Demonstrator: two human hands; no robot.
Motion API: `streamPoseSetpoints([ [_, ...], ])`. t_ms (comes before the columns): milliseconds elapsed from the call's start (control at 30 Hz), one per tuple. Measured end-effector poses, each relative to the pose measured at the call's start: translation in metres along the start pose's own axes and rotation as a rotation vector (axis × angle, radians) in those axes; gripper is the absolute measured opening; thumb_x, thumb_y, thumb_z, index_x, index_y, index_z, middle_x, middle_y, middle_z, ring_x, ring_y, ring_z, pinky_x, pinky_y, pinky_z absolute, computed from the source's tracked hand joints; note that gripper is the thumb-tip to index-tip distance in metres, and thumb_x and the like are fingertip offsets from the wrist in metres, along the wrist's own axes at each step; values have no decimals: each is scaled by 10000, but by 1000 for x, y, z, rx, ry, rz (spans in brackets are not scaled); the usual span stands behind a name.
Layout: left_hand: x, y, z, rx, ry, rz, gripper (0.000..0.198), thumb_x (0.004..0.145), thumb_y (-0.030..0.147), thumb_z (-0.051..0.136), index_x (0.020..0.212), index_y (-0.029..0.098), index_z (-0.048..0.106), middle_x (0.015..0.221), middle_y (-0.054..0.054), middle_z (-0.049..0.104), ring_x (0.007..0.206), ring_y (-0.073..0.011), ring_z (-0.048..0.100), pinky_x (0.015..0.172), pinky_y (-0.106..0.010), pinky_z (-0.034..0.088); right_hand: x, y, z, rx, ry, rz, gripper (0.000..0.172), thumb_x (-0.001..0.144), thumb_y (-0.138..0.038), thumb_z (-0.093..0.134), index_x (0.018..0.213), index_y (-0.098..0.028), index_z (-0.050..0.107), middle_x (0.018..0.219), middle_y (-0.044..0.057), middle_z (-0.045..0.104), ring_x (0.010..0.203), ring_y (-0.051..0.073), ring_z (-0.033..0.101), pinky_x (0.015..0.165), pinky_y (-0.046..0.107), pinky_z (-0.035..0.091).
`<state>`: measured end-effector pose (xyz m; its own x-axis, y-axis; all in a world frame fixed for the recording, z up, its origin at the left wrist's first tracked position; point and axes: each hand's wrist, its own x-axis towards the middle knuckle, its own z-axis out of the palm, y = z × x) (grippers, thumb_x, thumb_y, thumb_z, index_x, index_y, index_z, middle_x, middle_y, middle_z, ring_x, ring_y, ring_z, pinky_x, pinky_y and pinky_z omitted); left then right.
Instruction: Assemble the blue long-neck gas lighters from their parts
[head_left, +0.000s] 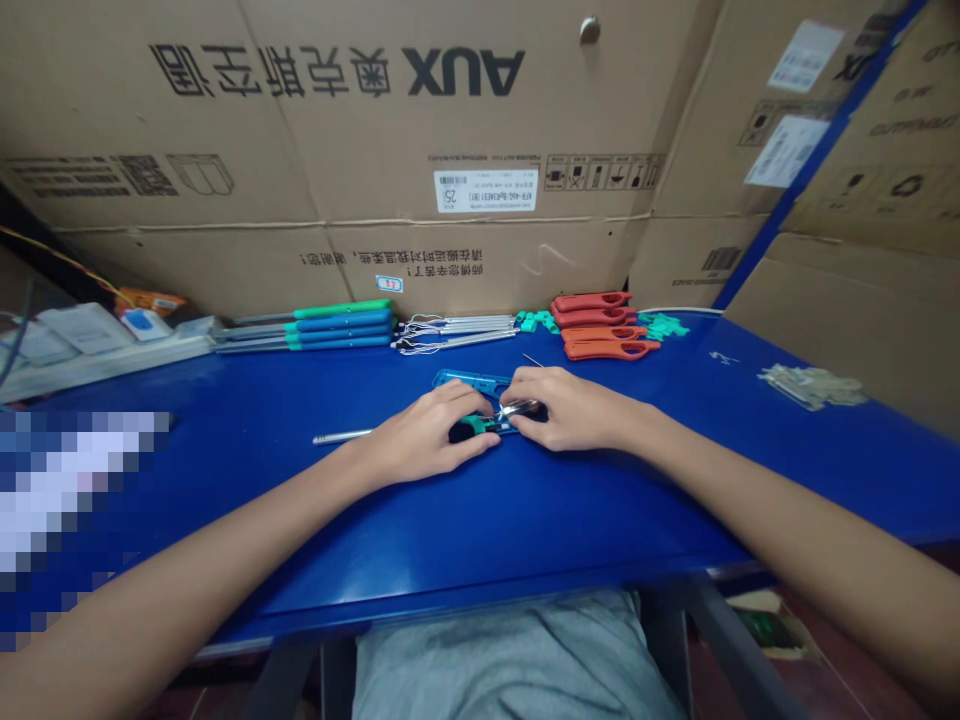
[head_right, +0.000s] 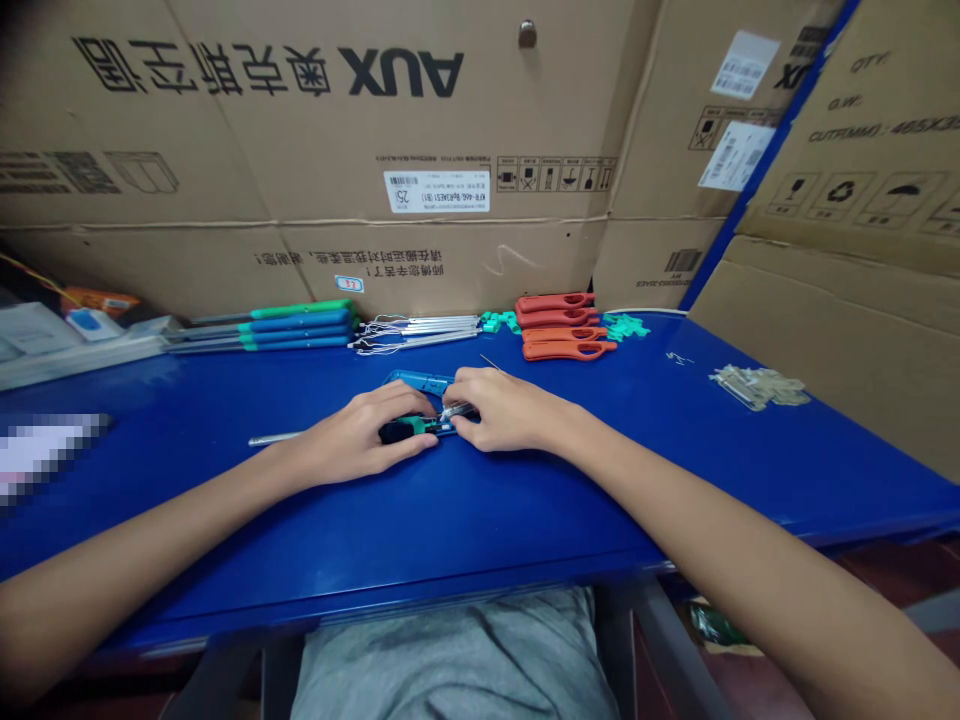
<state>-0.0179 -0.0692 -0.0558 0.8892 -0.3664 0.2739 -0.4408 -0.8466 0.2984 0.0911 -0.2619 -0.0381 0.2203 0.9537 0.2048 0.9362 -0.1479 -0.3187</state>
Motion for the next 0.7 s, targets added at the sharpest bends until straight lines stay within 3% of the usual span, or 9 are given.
streamPoseSetpoints([
  [367,1,-1,0,-20,19,-11,261,914,406,510,1040,196,603,1059,-36,656,1034,-201,580,922,-354,459,0,2,-1,-3,13,10,191,853,-186,538,979,-149,677,917,70,601,821,165,556,801,304,420],
  [700,8,2,2,56,58,-87,207,912,277,466,945,191,651,945,-31,693,909,-206,617,816,-356,468,0,3,-1,8,22,18,188,849,-185,540,986,-147,662,924,73,600,835,165,554,801,295,417],
])
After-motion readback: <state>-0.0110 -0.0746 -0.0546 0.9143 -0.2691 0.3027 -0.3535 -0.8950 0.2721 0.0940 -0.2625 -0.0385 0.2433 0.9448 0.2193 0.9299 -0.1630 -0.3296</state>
